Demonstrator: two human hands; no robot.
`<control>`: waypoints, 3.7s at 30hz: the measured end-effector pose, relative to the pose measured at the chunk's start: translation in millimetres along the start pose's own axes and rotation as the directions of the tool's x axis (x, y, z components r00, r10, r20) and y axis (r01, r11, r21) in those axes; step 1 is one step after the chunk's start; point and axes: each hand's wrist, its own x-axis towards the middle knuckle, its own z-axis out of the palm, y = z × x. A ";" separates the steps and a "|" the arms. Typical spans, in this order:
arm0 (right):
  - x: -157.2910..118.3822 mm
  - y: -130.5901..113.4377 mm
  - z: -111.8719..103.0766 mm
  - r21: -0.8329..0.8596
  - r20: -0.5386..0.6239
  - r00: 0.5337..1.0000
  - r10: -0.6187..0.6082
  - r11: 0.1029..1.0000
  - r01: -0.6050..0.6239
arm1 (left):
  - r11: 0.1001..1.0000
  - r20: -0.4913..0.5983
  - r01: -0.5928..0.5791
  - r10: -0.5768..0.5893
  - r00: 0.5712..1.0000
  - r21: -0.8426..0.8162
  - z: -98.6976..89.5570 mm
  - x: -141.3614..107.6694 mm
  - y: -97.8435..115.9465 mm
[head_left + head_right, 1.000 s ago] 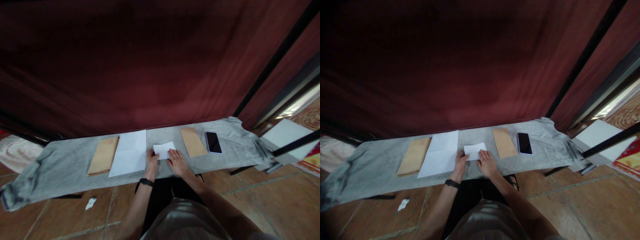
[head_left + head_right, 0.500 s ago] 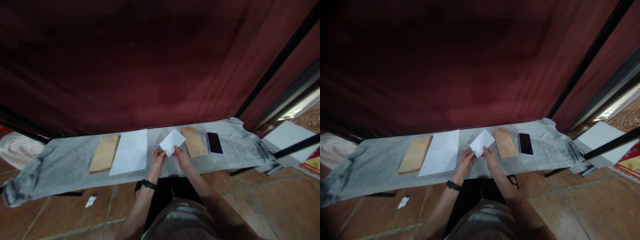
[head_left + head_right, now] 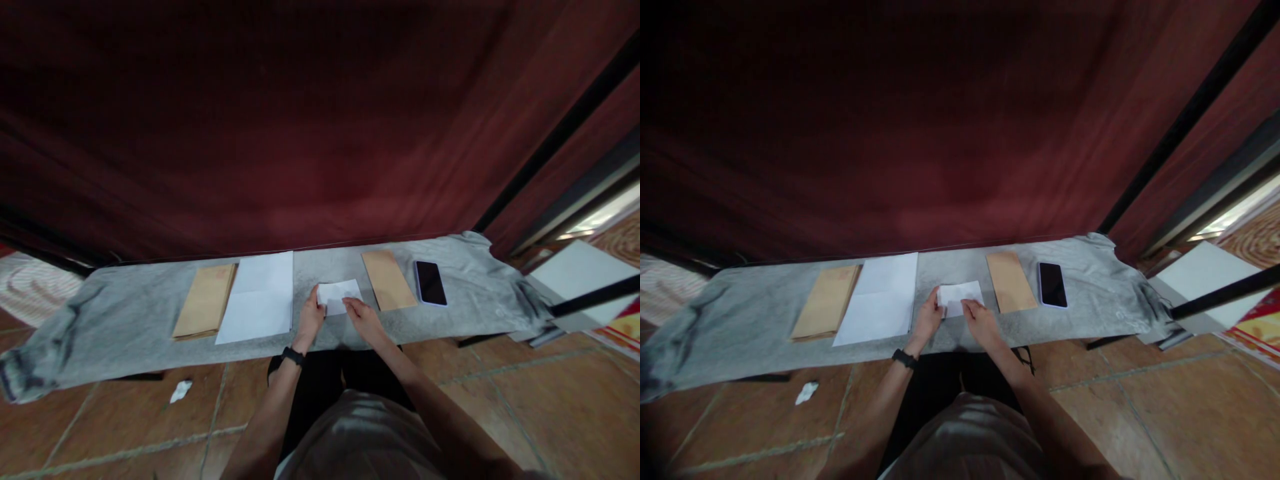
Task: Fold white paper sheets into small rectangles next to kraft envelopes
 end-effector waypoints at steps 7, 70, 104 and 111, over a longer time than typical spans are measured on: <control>-0.5 17.7 5.5 -0.779 0.102 0.944 -0.313 0.565 0.271 | 0.952 -0.061 -0.016 0.037 0.997 0.307 6.4 -9.3 6.1; 38.8 27.5 26.7 -0.791 0.141 0.933 -0.330 0.529 0.307 | 0.715 0.116 -0.296 0.291 0.950 0.634 21.9 -54.7 -20.2; -33.2 20.6 10.3 -0.771 0.164 0.913 -0.373 0.529 0.354 | 0.748 0.270 -0.372 0.262 0.926 0.550 46.8 -26.3 14.8; -31.8 21.3 12.2 -0.783 0.129 0.927 -0.353 0.537 0.313 | 0.749 0.287 -0.399 0.285 0.915 0.529 46.1 1.3 16.6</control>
